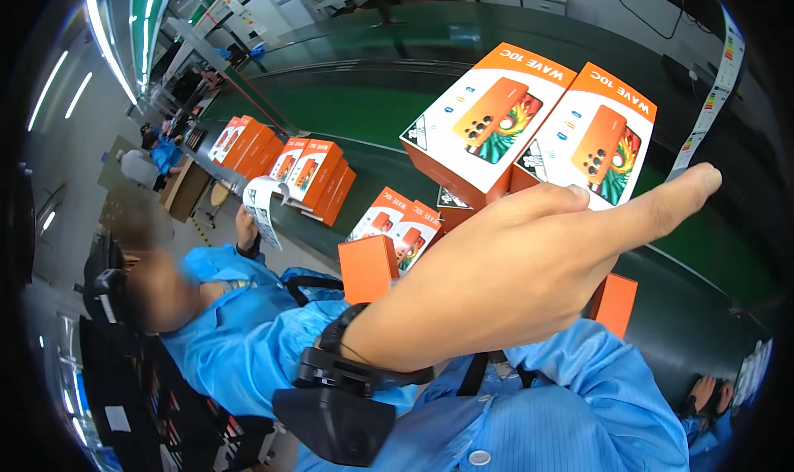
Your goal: Applying energy efficiency labels to product boxes on an assembly line.
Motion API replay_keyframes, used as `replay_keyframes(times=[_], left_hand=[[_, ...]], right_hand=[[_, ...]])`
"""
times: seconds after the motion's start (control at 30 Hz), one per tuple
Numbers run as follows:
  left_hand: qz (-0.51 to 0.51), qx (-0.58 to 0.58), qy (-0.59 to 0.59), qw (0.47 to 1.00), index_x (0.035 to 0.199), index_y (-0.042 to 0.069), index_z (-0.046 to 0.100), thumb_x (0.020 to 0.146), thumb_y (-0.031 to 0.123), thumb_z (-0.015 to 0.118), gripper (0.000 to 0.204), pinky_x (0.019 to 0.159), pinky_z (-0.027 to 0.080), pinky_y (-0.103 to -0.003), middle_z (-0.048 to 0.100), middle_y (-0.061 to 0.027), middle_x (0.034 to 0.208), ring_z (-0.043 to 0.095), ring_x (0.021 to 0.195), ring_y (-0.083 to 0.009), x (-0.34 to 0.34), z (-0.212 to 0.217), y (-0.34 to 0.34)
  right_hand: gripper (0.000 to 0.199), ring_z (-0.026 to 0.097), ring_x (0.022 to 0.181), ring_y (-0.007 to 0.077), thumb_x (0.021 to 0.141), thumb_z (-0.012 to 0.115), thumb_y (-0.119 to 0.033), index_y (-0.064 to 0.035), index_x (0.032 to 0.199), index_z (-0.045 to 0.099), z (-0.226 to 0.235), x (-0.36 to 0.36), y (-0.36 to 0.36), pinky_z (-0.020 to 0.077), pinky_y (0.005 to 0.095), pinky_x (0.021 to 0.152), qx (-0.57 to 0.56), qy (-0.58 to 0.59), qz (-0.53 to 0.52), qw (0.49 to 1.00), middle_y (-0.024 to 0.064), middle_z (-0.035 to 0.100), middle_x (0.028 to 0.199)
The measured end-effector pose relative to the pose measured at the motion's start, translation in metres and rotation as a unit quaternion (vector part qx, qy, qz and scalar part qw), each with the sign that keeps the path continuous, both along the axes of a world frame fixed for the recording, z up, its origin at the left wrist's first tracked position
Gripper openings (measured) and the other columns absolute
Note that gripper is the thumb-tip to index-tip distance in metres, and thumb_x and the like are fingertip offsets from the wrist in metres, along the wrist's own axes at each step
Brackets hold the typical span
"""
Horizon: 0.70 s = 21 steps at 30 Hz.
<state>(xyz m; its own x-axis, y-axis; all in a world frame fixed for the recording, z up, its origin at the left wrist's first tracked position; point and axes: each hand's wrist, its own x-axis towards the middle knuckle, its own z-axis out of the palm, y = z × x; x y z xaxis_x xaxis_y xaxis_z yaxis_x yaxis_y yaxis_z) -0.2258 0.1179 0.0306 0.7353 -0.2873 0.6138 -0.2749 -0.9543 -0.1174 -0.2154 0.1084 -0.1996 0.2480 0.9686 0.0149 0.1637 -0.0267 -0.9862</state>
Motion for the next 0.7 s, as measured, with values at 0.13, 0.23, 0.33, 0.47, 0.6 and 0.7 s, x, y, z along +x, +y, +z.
replay_keyframes(times=[0.13, 0.23, 0.33, 0.47, 0.6, 0.7], left_hand=[[0.037, -0.068, -0.087, 0.993, 0.129, 0.01, 0.039, 0.082, 0.009, 0.047, 0.047, 0.046, 0.034, -0.023, 0.04, -0.0016, 0.063, 0.038, 0.048, -0.0101, -0.014, -0.024, 0.026], [-0.068, -0.267, -0.036, 0.961, 0.128, 0.011, 0.042, 0.08, 0.008, 0.052, 0.049, 0.052, 0.039, -0.023, 0.05, -0.0038, 0.061, 0.045, 0.054, -0.0114, -0.024, -0.004, 0.035], [-0.022, -0.235, -0.075, 0.969, 0.12, 0.008, 0.05, 0.073, 0.003, 0.058, 0.049, 0.065, 0.043, -0.026, 0.06, -0.0047, 0.084, 0.05, 0.065, -0.0171, -0.032, -0.002, 0.052], [0.167, 0.078, -0.049, 0.982, 0.11, 0.0, 0.054, 0.076, 0.01, 0.054, 0.036, 0.086, 0.04, -0.027, 0.057, -0.0012, 0.095, 0.054, 0.086, -0.0127, -0.076, -0.007, 0.097], [0.242, -0.107, -0.061, 0.963, 0.085, -0.001, 0.056, 0.075, 0.009, 0.054, 0.015, 0.084, 0.041, -0.033, 0.053, -0.0124, 0.1, 0.049, 0.103, -0.0243, -0.149, -0.075, 0.161], [0.331, -0.172, 0.003, 0.928, 0.086, 0.001, 0.057, 0.075, 0.014, 0.053, 0.017, 0.086, 0.04, -0.035, 0.054, -0.0112, 0.099, 0.049, 0.105, -0.0247, -0.218, -0.119, 0.162]], right_hand=[[0.019, 0.041, 0.058, 0.0022, 0.072, 0.069, -0.005, -0.0029, 0.084, 0.055, 0.034, -0.022, 0.041, 0.0366, 0.0198, 0.053, -0.017, 0.078, -0.022, 0.997, -0.0037, 0.047, 0.065], [0.016, 0.042, 0.059, 0.0014, 0.074, 0.068, -0.002, -0.0022, 0.084, 0.055, 0.012, -0.034, 0.064, 0.0374, 0.0183, 0.054, 0.012, 0.01, -0.06, 0.998, -0.0039, 0.049, 0.068], [0.015, 0.045, 0.06, 0.0008, 0.076, 0.066, 0.0, -0.0018, 0.086, 0.055, -0.02, -0.033, 0.084, 0.038, 0.0161, 0.054, 0.035, 0.121, -0.098, 0.987, -0.0037, 0.051, 0.071], [0.033, 0.058, 0.084, 0.0119, 0.087, 0.056, -0.012, -0.0008, 0.116, 0.047, -0.034, -0.036, 0.098, 0.0471, 0.0256, 0.074, 0.092, 0.402, -0.111, 0.904, 0.0044, 0.061, 0.09], [0.007, 0.055, 0.058, 0.0064, 0.085, 0.055, -0.007, -0.001, 0.086, 0.052, -0.004, -0.027, 0.104, 0.0432, 0.0185, 0.052, 0.014, 0.162, -0.108, 0.981, -0.0002, 0.054, 0.066], [0.007, 0.055, 0.058, 0.0064, 0.085, 0.054, -0.007, -0.0005, 0.086, 0.052, -0.003, -0.034, 0.102, 0.0439, 0.0188, 0.053, 0.002, 0.159, -0.11, 0.981, 0.0004, 0.055, 0.068]])
